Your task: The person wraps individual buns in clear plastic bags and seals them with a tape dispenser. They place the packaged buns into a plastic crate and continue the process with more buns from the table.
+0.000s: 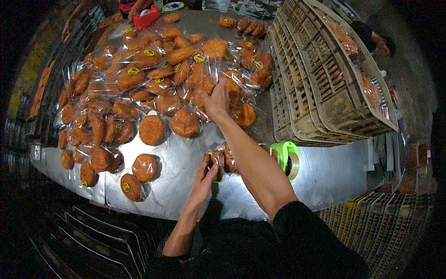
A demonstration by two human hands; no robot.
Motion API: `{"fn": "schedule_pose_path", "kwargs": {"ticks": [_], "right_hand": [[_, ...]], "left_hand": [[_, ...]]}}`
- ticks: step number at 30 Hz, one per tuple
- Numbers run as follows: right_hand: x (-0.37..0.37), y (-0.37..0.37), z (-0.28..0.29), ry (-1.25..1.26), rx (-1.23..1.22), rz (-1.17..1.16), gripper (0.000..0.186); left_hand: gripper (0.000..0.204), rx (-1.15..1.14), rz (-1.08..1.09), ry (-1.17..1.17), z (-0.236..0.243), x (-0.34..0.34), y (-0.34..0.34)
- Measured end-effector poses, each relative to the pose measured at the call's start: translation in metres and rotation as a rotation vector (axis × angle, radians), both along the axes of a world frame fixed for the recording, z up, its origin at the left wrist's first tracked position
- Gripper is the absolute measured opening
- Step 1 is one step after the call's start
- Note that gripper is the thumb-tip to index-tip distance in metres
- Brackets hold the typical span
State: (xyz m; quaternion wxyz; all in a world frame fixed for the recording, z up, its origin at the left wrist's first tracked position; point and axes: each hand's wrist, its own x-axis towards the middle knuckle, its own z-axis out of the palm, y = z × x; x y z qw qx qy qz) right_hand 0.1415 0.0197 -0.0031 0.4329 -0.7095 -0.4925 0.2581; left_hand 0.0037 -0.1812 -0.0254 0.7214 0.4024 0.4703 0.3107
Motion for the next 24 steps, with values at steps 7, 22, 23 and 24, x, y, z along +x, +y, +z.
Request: {"fn": "schedule_pose_path", "kwargs": {"ticks": [7, 22, 23, 24], "right_hand": [[0.091, -0.162, 0.060, 1.202, 0.131, -0.011, 0.067], [0.066, -0.351, 0.119, 0.139, 0.500, -0.017, 0.016], [0.069, -0.361, 0.124, 0.105, 0.526, -0.020, 0.017], [0.073, -0.367, 0.128, 0.056, 0.591, 0.014, 0.018]], "left_hand": [[0.062, 0.256, 0.264, 0.084, 0.002, 0.008, 0.005], [0.030, 1.037, 0.153, 0.075, 0.114, 0.068, -0.072], [0.026, 1.123, 0.181, 0.031, 0.117, 0.072, -0.078], [0.022, 1.204, 0.215, -0.010, 0.119, 0.075, -0.083]]}}
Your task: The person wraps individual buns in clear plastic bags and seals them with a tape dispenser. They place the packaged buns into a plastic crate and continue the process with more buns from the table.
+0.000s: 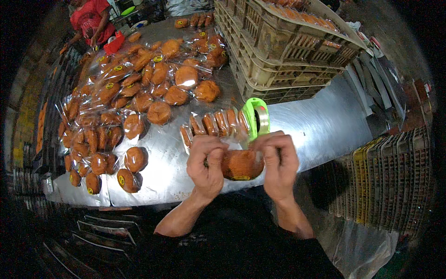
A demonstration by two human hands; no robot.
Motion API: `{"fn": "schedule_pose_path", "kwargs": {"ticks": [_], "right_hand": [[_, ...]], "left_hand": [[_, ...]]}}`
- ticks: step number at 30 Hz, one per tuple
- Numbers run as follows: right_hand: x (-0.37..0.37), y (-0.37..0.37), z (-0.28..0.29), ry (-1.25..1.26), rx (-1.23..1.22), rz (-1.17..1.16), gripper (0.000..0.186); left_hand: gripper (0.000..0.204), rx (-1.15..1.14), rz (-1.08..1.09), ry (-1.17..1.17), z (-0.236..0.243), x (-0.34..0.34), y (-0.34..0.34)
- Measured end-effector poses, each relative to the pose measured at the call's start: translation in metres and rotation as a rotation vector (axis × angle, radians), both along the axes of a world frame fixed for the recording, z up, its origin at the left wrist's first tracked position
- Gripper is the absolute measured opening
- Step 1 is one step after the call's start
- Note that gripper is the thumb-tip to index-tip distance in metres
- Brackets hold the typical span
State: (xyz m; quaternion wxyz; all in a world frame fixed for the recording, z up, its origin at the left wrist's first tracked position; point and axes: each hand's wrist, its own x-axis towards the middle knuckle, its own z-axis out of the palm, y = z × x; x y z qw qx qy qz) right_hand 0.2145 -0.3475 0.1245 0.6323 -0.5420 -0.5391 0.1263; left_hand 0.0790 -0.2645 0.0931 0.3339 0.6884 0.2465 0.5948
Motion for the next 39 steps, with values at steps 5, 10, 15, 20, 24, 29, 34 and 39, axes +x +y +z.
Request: {"fn": "schedule_pose_path", "kwargs": {"ticks": [5, 10, 15, 20, 24, 29, 34, 39], "right_hand": [[0.013, -0.020, 0.001, 0.220, -0.035, -0.015, 0.015], [0.022, -0.020, -0.001, 0.497, 0.009, 0.127, 0.017], [0.042, -0.010, 0.003, 0.490, -0.038, 0.205, 0.017], [0.061, -0.006, -0.002, 0.059, 0.082, -0.022, 0.016], [0.048, -0.006, -0.013, -0.534, 0.079, -0.005, 0.052], [0.026, -0.005, -0.021, -0.395, -0.067, 0.073, 0.045], [0.022, -0.008, -0.010, -0.499, -0.148, 0.024, 0.039], [0.003, -0.007, -0.006, -0.424, -0.212, -0.077, 0.037]], "left_hand": [[0.023, -0.421, -0.089, -0.100, 0.003, 0.011, -0.028], [0.022, -0.456, -0.021, 0.034, 0.010, 0.038, -0.031], [0.027, 0.016, 0.201, -0.277, 0.028, 0.074, -0.052], [0.023, -0.664, -0.082, -0.133, 0.030, 0.069, -0.055], [0.017, -0.890, -0.091, -0.403, 0.023, 0.069, -0.050], [0.007, -0.145, 0.131, 0.035, 0.017, 0.041, -0.042], [0.024, -0.225, -0.436, -0.006, 0.001, 0.006, -0.012], [0.048, -0.627, -0.393, -0.131, -0.001, 0.003, -0.011]]}}
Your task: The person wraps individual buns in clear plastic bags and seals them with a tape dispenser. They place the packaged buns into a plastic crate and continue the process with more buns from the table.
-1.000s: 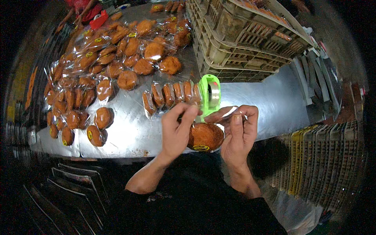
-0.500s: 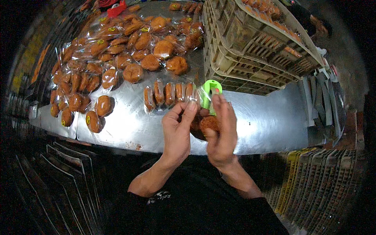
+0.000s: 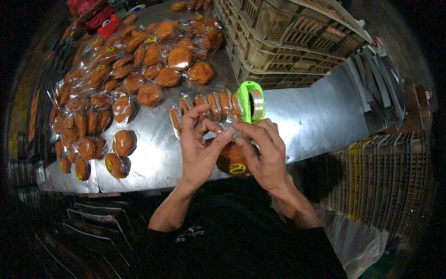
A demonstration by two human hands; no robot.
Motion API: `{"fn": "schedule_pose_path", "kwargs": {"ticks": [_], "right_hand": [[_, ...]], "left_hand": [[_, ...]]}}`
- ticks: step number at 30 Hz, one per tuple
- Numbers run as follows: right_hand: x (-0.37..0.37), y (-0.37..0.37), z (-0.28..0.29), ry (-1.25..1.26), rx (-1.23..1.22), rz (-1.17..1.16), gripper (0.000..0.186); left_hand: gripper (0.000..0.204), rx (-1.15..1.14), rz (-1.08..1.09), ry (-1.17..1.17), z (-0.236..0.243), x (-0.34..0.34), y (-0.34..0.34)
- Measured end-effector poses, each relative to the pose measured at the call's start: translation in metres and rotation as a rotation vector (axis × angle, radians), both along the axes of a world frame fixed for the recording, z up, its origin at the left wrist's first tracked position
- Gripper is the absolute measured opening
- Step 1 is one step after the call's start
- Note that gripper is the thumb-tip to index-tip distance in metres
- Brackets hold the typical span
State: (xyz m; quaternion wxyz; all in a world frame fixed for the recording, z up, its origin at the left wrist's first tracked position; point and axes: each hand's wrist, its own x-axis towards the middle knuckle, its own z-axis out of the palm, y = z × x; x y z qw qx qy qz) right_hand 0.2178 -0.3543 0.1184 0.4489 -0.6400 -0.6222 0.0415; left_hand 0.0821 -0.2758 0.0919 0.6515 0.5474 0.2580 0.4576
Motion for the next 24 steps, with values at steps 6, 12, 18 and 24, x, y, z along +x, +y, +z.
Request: {"fn": "schedule_pose_path", "kwargs": {"ticks": [6, 12, 18, 24], "right_hand": [[0.000, 0.020, -0.012, -0.177, 0.124, -0.111, 0.019], [-0.022, 0.048, -0.033, 0.747, 0.057, -0.034, 0.004], [0.035, 0.018, -0.075, 0.379, 0.001, -0.270, 0.027], [0.083, 0.015, -0.130, 0.322, -0.457, -0.419, 0.029]], "left_hand": [[0.017, 0.644, 0.125, 0.454, 0.013, -0.011, 0.013], [0.026, -0.137, 0.385, -0.009, -0.015, 0.020, 0.006], [0.033, -0.169, 0.449, -0.249, -0.035, 0.029, 0.016], [0.031, -0.202, 0.431, -0.155, -0.043, 0.023, 0.012]]}}
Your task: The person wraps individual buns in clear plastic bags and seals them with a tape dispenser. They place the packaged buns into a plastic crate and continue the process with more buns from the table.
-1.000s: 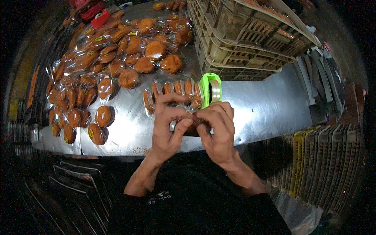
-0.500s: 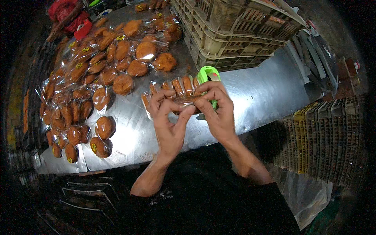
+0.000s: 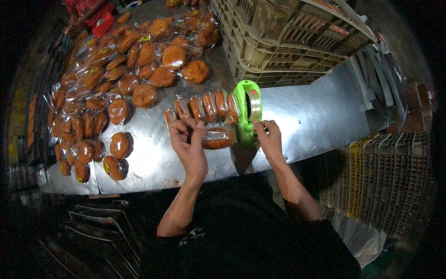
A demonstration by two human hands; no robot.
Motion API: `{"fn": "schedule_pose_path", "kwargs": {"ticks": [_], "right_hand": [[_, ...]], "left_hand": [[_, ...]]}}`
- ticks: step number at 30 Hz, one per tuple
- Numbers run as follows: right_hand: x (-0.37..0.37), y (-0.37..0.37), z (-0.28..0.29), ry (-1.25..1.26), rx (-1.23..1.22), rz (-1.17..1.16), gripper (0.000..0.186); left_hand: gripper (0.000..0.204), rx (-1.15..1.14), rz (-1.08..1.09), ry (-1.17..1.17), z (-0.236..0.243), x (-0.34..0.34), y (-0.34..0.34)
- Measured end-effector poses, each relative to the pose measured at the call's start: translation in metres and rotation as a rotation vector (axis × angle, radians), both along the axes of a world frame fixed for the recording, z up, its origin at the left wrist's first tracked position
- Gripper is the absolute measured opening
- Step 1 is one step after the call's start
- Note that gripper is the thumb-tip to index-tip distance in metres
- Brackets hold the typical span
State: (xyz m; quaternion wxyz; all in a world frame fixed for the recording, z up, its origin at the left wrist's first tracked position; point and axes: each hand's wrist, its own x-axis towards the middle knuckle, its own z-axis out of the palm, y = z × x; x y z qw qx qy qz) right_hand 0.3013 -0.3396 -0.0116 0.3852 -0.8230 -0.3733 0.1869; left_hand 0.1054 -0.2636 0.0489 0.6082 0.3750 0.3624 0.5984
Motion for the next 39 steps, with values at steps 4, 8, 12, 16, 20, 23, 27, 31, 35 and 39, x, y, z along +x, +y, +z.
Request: {"fn": "schedule_pose_path", "kwargs": {"ticks": [4, 8, 12, 16, 20, 23, 27, 31, 35, 39], "right_hand": [[0.000, 0.003, 0.001, 0.011, 0.167, -0.011, 0.032], [-0.023, -0.034, 0.010, 0.154, 0.067, -0.110, 0.031], [-0.059, -0.042, 0.018, 0.615, 0.077, -0.055, 0.032], [-0.100, -0.031, 0.042, 0.220, 0.418, 0.260, 0.026], [-0.122, 0.001, 0.062, 0.051, 0.405, 0.329, 0.020], [-0.119, 0.012, 0.078, 0.397, 0.243, 0.329, 0.044], [-0.114, 0.030, 0.090, 1.009, -0.247, 0.543, 0.041], [-0.147, 0.060, 0.075, 0.743, 0.202, 0.462, 0.043], [-0.133, 0.099, 0.062, 0.394, 0.220, 0.590, 0.029], [-0.093, 0.180, 0.050, -0.177, 0.218, 0.535, 0.033]], "left_hand": [[0.032, 0.031, -0.037, 0.085, -0.009, -0.003, -0.004], [0.032, 0.057, -0.119, 0.078, -0.028, -0.009, -0.004], [0.032, 0.012, -0.176, 0.094, -0.049, -0.007, -0.005], [0.032, -0.033, -0.176, 0.026, -0.048, -0.009, -0.012], [0.032, 0.064, -0.081, 0.130, -0.022, -0.023, -0.021], [0.031, 0.239, -0.114, 0.237, -0.004, -0.043, -0.021], [0.031, 0.243, -0.152, -0.007, 0.002, -0.064, -0.002], [0.045, -0.415, -0.209, -0.525, -0.002, -0.094, 0.016], [0.059, -0.115, -0.083, -0.014, -0.019, -0.119, 0.036], [0.067, -0.203, -0.113, 0.459, -0.042, -0.114, 0.065]]}}
